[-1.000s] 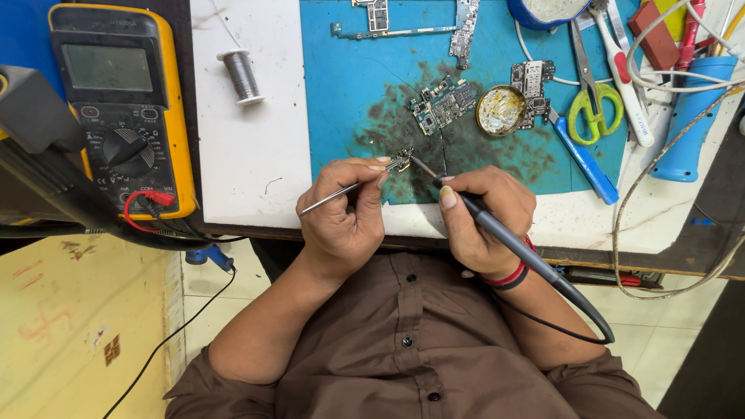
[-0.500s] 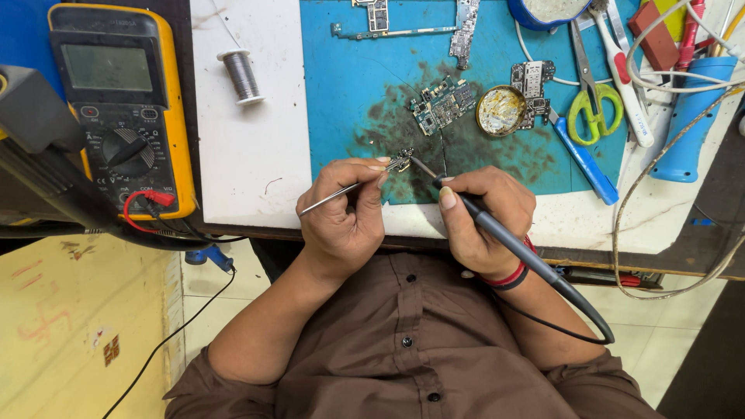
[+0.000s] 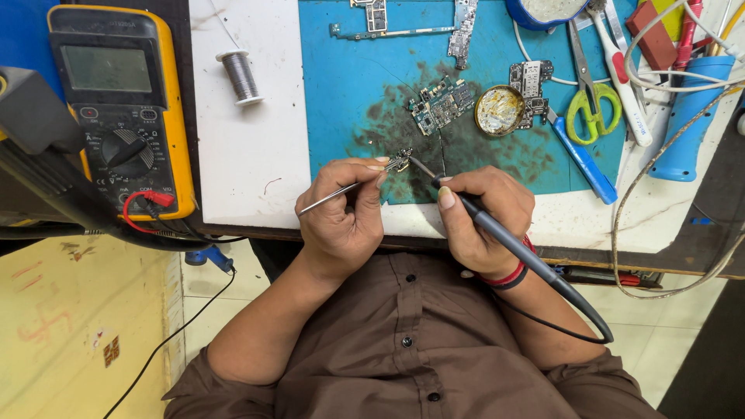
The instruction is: The person uses a soldering iron and tweezers to apply solder to a small circuit board. They repeatedly dip the iron into a flux container and reposition the board to work on different connection points.
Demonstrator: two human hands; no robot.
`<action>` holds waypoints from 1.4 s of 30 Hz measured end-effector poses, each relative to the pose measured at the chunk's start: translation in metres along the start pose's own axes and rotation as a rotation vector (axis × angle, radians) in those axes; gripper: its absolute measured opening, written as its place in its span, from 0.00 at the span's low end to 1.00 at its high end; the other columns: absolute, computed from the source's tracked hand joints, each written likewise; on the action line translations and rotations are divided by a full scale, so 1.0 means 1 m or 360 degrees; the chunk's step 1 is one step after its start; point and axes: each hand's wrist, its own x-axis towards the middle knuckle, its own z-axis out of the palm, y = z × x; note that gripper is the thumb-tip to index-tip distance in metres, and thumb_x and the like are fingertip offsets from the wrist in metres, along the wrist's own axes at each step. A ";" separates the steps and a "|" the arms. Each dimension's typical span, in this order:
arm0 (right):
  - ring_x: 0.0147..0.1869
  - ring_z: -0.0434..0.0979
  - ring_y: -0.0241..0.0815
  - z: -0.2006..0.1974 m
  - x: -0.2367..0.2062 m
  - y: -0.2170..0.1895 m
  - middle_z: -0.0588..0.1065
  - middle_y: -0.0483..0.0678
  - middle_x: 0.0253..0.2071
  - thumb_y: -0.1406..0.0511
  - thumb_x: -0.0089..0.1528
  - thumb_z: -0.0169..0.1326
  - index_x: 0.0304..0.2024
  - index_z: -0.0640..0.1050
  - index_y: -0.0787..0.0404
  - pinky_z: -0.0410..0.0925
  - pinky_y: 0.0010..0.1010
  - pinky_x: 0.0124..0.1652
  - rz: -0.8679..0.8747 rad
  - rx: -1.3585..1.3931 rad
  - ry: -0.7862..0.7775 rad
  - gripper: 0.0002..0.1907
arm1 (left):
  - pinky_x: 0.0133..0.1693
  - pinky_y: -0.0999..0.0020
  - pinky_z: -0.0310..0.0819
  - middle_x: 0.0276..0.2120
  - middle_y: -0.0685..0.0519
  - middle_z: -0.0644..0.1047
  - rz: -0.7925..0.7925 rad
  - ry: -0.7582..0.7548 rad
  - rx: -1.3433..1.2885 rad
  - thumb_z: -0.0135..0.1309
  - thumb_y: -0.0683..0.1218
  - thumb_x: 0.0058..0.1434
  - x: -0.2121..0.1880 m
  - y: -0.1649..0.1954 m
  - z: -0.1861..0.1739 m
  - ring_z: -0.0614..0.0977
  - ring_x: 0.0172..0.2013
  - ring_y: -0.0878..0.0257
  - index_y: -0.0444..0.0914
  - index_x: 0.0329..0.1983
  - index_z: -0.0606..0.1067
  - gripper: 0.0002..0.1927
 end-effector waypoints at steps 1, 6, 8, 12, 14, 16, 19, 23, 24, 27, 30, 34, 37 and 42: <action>0.33 0.77 0.45 0.000 0.000 0.000 0.78 0.53 0.34 0.71 0.65 0.58 0.38 0.76 0.66 0.67 0.29 0.33 -0.0005 0.0006 0.0000 0.03 | 0.40 0.74 0.82 0.45 0.45 0.82 0.0006 0.0002 0.0002 0.56 0.34 0.71 0.000 0.000 0.000 0.86 0.41 0.64 0.34 0.47 0.70 0.07; 0.32 0.77 0.44 0.000 0.000 0.000 0.77 0.52 0.33 0.72 0.65 0.58 0.38 0.76 0.67 0.66 0.29 0.32 0.0012 -0.0001 0.0004 0.03 | 0.37 0.75 0.81 0.45 0.45 0.82 -0.0011 -0.0011 -0.0003 0.56 0.34 0.71 0.000 0.000 0.000 0.85 0.38 0.66 0.34 0.47 0.70 0.07; 0.33 0.77 0.44 0.000 0.000 0.000 0.77 0.52 0.33 0.72 0.65 0.58 0.38 0.76 0.67 0.67 0.29 0.32 0.0008 0.0008 0.0006 0.03 | 0.36 0.75 0.80 0.44 0.45 0.82 -0.0040 -0.0012 -0.0007 0.57 0.34 0.70 0.000 0.000 0.000 0.84 0.35 0.67 0.34 0.46 0.70 0.07; 0.33 0.77 0.44 0.000 0.000 0.000 0.77 0.52 0.33 0.71 0.65 0.58 0.38 0.76 0.67 0.66 0.29 0.32 -0.0001 0.0002 0.0005 0.03 | 0.37 0.75 0.81 0.45 0.45 0.82 -0.0019 -0.0008 0.0002 0.57 0.34 0.71 0.001 0.000 0.000 0.85 0.37 0.66 0.34 0.47 0.70 0.07; 0.32 0.77 0.44 0.000 0.000 0.000 0.77 0.52 0.33 0.72 0.65 0.58 0.38 0.76 0.67 0.66 0.29 0.32 0.0002 0.0000 0.0006 0.03 | 0.38 0.75 0.81 0.45 0.45 0.82 -0.0005 -0.0008 0.0007 0.56 0.34 0.71 0.001 0.000 0.000 0.85 0.38 0.66 0.34 0.47 0.70 0.07; 0.32 0.77 0.44 -0.001 0.000 0.000 0.77 0.52 0.33 0.72 0.65 0.58 0.38 0.76 0.67 0.66 0.29 0.32 0.0002 -0.0001 0.0006 0.03 | 0.39 0.74 0.81 0.45 0.45 0.82 -0.0003 -0.0007 0.0003 0.56 0.34 0.71 0.001 0.000 0.000 0.85 0.38 0.65 0.34 0.47 0.70 0.07; 0.33 0.76 0.44 -0.001 0.000 0.000 0.77 0.52 0.33 0.72 0.65 0.58 0.38 0.76 0.67 0.66 0.29 0.32 0.0011 0.0004 0.0006 0.03 | 0.38 0.74 0.81 0.45 0.45 0.82 -0.0015 -0.0004 0.0016 0.57 0.34 0.70 0.000 0.001 0.001 0.85 0.37 0.66 0.34 0.47 0.70 0.08; 0.32 0.77 0.44 -0.001 0.000 0.000 0.77 0.52 0.33 0.72 0.65 0.58 0.38 0.76 0.66 0.66 0.29 0.32 0.0006 0.0007 0.0004 0.03 | 0.39 0.75 0.81 0.45 0.46 0.82 -0.0008 -0.0005 -0.0006 0.56 0.34 0.71 0.001 0.001 0.001 0.85 0.38 0.66 0.34 0.47 0.70 0.07; 0.32 0.76 0.44 -0.001 0.000 0.000 0.77 0.52 0.33 0.72 0.65 0.58 0.38 0.76 0.67 0.66 0.29 0.32 0.0010 0.0007 0.0005 0.03 | 0.38 0.75 0.80 0.45 0.46 0.82 -0.0024 -0.0006 -0.0006 0.56 0.34 0.71 0.000 0.001 0.001 0.85 0.37 0.66 0.34 0.47 0.70 0.07; 0.33 0.77 0.44 -0.001 0.000 0.001 0.77 0.52 0.34 0.72 0.65 0.58 0.38 0.76 0.67 0.66 0.29 0.32 0.0000 0.0005 0.0005 0.03 | 0.38 0.75 0.80 0.45 0.46 0.82 -0.0017 -0.0004 0.0006 0.57 0.34 0.71 0.000 0.001 0.001 0.84 0.36 0.66 0.34 0.47 0.70 0.07; 0.33 0.77 0.44 -0.001 0.000 0.001 0.77 0.52 0.34 0.71 0.65 0.58 0.38 0.76 0.67 0.67 0.29 0.32 -0.0001 0.0006 0.0008 0.04 | 0.38 0.75 0.80 0.45 0.46 0.82 -0.0013 -0.0002 0.0005 0.57 0.34 0.71 0.000 0.001 0.001 0.84 0.36 0.66 0.34 0.47 0.70 0.07; 0.33 0.77 0.44 -0.001 0.000 0.000 0.77 0.52 0.34 0.71 0.65 0.58 0.38 0.76 0.67 0.66 0.29 0.33 0.0009 -0.0010 0.0010 0.04 | 0.38 0.75 0.80 0.45 0.46 0.82 -0.0005 0.0001 0.0024 0.57 0.34 0.71 0.001 0.001 0.001 0.84 0.36 0.67 0.34 0.47 0.70 0.07; 0.31 0.75 0.44 -0.002 0.000 0.000 0.76 0.52 0.31 0.71 0.64 0.59 0.38 0.76 0.67 0.65 0.29 0.32 0.0038 -0.0028 0.0009 0.04 | 0.38 0.75 0.81 0.45 0.46 0.82 0.0007 -0.0012 0.0002 0.56 0.34 0.71 0.001 0.001 0.000 0.85 0.38 0.66 0.34 0.47 0.70 0.07; 0.32 0.76 0.44 -0.001 0.000 0.000 0.77 0.52 0.33 0.71 0.65 0.58 0.38 0.76 0.67 0.66 0.29 0.32 -0.0001 -0.0013 0.0007 0.04 | 0.38 0.75 0.81 0.45 0.45 0.82 -0.0021 -0.0009 0.0008 0.57 0.34 0.70 0.001 0.002 0.001 0.85 0.37 0.66 0.34 0.47 0.70 0.07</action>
